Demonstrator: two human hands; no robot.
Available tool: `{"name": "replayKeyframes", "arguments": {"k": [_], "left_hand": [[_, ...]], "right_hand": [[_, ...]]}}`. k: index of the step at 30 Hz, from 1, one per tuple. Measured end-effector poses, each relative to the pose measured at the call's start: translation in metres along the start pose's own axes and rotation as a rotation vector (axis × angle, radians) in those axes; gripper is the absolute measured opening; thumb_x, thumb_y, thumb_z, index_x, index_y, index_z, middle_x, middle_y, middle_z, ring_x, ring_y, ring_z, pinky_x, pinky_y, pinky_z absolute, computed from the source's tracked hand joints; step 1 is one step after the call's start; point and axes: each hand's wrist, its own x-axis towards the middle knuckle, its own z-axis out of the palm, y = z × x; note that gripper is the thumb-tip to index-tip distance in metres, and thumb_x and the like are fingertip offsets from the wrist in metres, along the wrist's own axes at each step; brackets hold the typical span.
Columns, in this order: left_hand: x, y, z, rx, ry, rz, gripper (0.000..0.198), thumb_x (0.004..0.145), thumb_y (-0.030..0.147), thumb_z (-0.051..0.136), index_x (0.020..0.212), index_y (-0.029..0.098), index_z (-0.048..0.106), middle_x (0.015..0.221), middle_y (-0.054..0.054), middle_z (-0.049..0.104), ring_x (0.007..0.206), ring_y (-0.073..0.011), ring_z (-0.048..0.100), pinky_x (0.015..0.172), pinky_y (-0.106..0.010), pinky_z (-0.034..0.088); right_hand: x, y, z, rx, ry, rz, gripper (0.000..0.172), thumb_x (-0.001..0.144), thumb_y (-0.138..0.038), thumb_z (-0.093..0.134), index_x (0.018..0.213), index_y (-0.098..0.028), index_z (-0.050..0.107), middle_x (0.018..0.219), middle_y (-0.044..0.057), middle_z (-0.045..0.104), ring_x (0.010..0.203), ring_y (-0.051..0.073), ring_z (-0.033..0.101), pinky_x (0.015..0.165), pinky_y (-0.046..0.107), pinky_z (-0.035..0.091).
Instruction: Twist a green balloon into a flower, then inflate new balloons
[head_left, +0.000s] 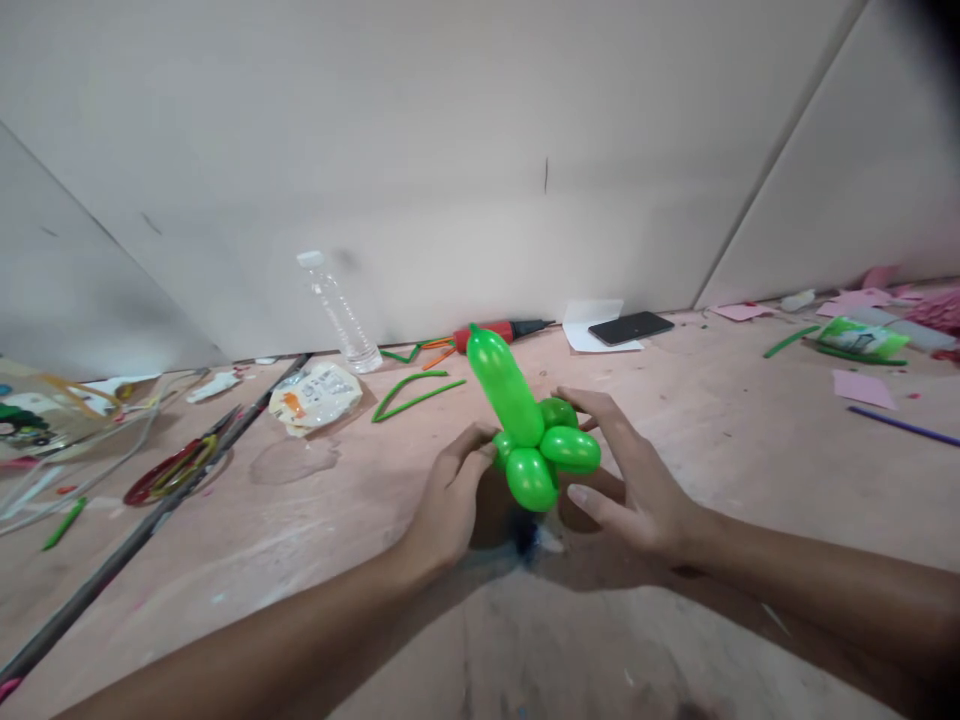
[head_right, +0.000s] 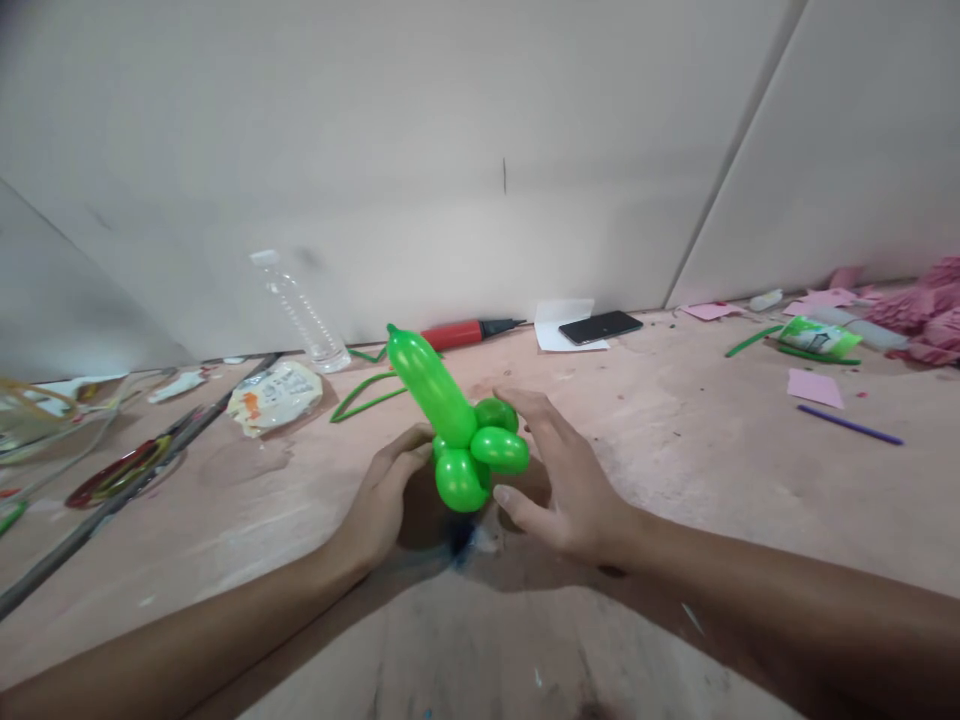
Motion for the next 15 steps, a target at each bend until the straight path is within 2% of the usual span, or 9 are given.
{"name": "replayKeyframes", "arguments": {"k": [2, 5, 7, 10, 13, 15], "left_hand": [[-0.0015, 0.0008, 0.0006, 0.025, -0.024, -0.018, 0.018, 0.093, 0.031, 0.049, 0.102, 0.020, 0.061, 0.103, -0.004, 0.070, 0.103, -0.0242, 0.061, 0.099, -0.038, 0.044], [-0.0045, 0.0006, -0.0003, 0.088, 0.067, 0.008, 0.026, 0.097, 0.033, 0.050, 0.121, 0.024, 0.052, 0.115, -0.005, 0.066, 0.106, -0.0240, 0.062, 0.098, -0.042, 0.046], [-0.0060, -0.0002, -0.0016, 0.213, 0.149, 0.138, 0.036, 0.096, 0.033, 0.054, 0.130, 0.027, 0.046, 0.130, -0.007, 0.060, 0.119, -0.0263, 0.057, 0.102, -0.045, 0.045], [-0.0063, -0.0008, -0.0032, 0.483, 0.223, 0.419, 0.053, 0.092, 0.027, 0.060, 0.142, 0.028, 0.040, 0.149, -0.011, 0.045, 0.141, -0.0308, 0.040, 0.112, -0.052, 0.037], [-0.0046, -0.0008, -0.0042, 0.704, 0.149, 0.539, 0.059, 0.091, 0.021, 0.061, 0.146, 0.029, 0.040, 0.158, -0.012, 0.039, 0.146, -0.0324, 0.034, 0.115, -0.056, 0.032], [-0.0033, -0.0020, -0.0053, 0.750, 0.029, 0.541, 0.059, 0.089, 0.018, 0.063, 0.145, 0.028, 0.045, 0.154, -0.011, 0.047, 0.144, -0.0332, 0.039, 0.114, -0.056, 0.032]], "right_hand": [[-0.0004, 0.0004, 0.0004, 0.008, -0.009, 0.037, 0.061, 0.091, -0.034, 0.062, 0.148, -0.029, 0.040, 0.142, 0.010, 0.051, 0.128, 0.031, 0.051, 0.104, 0.050, 0.044], [-0.0018, 0.0029, 0.0011, 0.092, -0.037, 0.163, 0.045, 0.094, -0.038, 0.060, 0.137, -0.029, 0.050, 0.132, 0.007, 0.057, 0.122, 0.028, 0.055, 0.101, 0.046, 0.046], [-0.0020, 0.0052, 0.0015, 0.164, -0.023, 0.267, 0.043, 0.095, -0.041, 0.059, 0.135, -0.029, 0.050, 0.128, 0.006, 0.060, 0.116, 0.027, 0.059, 0.097, 0.044, 0.047], [0.0000, 0.0082, 0.0021, 0.267, 0.026, 0.376, 0.036, 0.097, -0.047, 0.056, 0.127, -0.027, 0.055, 0.117, 0.004, 0.065, 0.106, 0.026, 0.061, 0.093, 0.043, 0.047], [0.0022, 0.0096, 0.0024, 0.361, 0.073, 0.381, 0.029, 0.100, -0.049, 0.050, 0.109, -0.024, 0.061, 0.107, 0.003, 0.066, 0.104, 0.026, 0.060, 0.096, 0.042, 0.045], [0.0014, 0.0094, 0.0017, 0.394, 0.084, 0.352, 0.034, 0.101, -0.053, 0.046, 0.108, -0.024, 0.061, 0.108, 0.004, 0.065, 0.105, 0.027, 0.059, 0.096, 0.042, 0.045]]}}
